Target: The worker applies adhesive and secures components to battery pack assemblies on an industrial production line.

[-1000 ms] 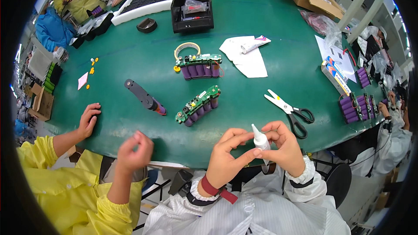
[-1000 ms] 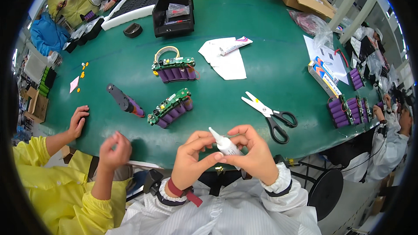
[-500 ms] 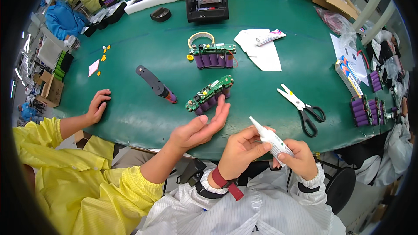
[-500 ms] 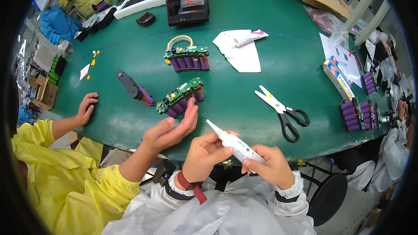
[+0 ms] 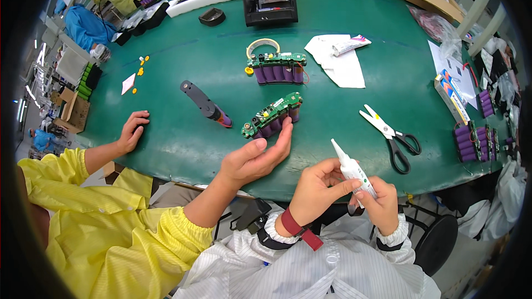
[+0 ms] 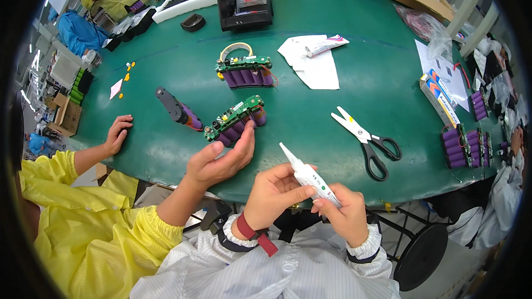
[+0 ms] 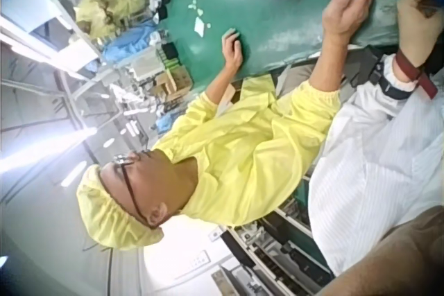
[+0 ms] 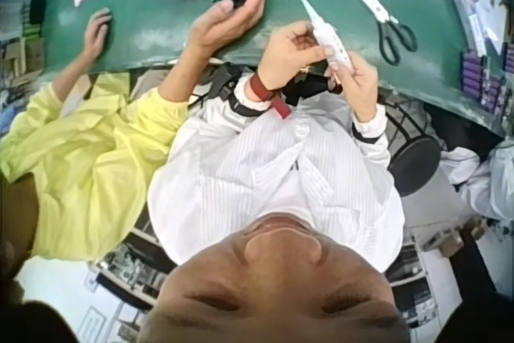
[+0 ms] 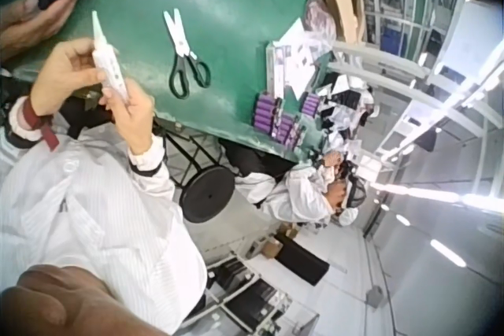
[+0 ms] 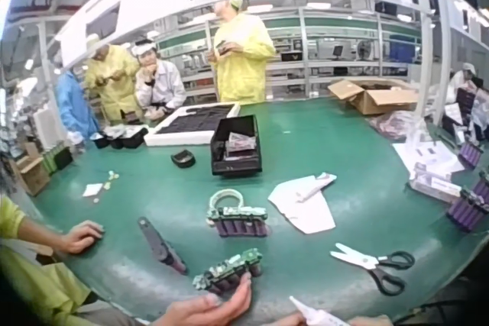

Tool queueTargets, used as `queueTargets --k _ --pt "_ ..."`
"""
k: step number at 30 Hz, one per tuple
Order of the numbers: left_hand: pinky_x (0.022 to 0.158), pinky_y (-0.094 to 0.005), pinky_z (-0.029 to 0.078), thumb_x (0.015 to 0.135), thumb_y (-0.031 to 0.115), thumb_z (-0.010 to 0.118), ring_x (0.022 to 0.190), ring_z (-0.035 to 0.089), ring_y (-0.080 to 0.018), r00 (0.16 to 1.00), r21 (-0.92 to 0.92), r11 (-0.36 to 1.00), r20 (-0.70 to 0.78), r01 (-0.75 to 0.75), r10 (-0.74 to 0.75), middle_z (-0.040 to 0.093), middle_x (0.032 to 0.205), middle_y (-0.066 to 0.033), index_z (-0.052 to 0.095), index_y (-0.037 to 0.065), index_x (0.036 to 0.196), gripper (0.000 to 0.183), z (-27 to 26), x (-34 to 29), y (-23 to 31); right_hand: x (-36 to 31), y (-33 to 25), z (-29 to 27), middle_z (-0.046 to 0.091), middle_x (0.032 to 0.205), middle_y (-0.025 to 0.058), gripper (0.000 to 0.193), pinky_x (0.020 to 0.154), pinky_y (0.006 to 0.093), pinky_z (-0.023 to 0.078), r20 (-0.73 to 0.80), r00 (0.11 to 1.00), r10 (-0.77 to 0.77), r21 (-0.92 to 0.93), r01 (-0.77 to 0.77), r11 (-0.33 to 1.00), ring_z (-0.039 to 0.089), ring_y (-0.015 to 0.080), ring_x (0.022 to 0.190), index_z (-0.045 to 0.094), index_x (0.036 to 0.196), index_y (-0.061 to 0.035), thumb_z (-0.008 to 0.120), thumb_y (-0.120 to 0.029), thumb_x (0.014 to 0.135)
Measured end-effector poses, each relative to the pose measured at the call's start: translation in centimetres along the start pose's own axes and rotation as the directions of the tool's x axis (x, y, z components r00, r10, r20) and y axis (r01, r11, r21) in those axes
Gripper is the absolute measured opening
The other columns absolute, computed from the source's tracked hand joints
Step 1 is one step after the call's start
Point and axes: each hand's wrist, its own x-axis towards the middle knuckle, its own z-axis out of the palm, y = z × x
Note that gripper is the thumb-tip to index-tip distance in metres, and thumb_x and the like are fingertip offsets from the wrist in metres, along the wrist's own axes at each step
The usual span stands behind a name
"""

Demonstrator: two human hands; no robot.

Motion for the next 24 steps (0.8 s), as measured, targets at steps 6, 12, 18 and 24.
queueTargets --k 6,12,18,24 --pt "0.081 -0.0254 0.051 0.085 0.002 0.07 0.094 0.064 -0.0127 1.0 0.007 1.0 0.003 0.015 -0.016 0.064 0.109 -0.0094 0.054 -0.007 0.124 0.042 -0.4 0.6 -0.6 0.5 0.3 0.0 0.07 0.07 0.0058 0.014 0.052 0.0229 0.047 -0.003 1.0 -0.003 0.003 0.003 1.0 0.062 0.0089 0.056 0.063 0.091 0.0019 0.066 -0.011 0.086" --pt "0.089 -0.0335 0.045 0.078 0.024 0.078 0.116 0.049 -0.0247 0.937 0.693 0.651 0.107 -0.31 0.333 0.045 0.14 -0.0123 0.057 0.008 0.13 0.059 -0.5 -0.5 0.2 0.3 1.4 -1.1 0.066 0.07 0.0069 0.021 0.055 0.0223 0.046 -0.172 0.985 -0.008 0.181 0.04 0.983 0.058 0.0089 0.058 0.061 0.094 0.0023 0.061 -0.019 0.092" --pt "0.093 -0.0392 0.039 0.071 0.025 0.08 0.106 0.051 -0.0303 0.771 0.773 0.338 0.286 -0.536 0.569 0.062 0.119 -0.0081 0.071 0.008 0.088 0.025 -2.6 -2.9 0.8 1.1 2.3 -5.8 0.058 0.065 0.0033 0.029 0.05 0.02 0.037 -0.497 0.868 -0.01 0.2 0.126 0.972 0.051 0.0066 0.054 0.057 0.096 0.0004 0.054 -0.029 0.098" --pt "0.066 -0.0357 0.043 0.07 0.001 0.075 0.072 0.056 -0.0242 0.707 0.756 0.324 0.248 -0.569 0.662 0.059 0.072 -0.0037 0.054 0.005 0.06 0.023 -7.0 -4.7 -0.2 2.6 2.3 -9.2 0.053 0.064 0.0002 0.029 0.049 0.0179 0.033 -0.546 0.833 -0.091 0.126 0.189 0.974 0.045 0.0033 0.052 0.058 0.1 0.0005 0.051 -0.028 0.1"
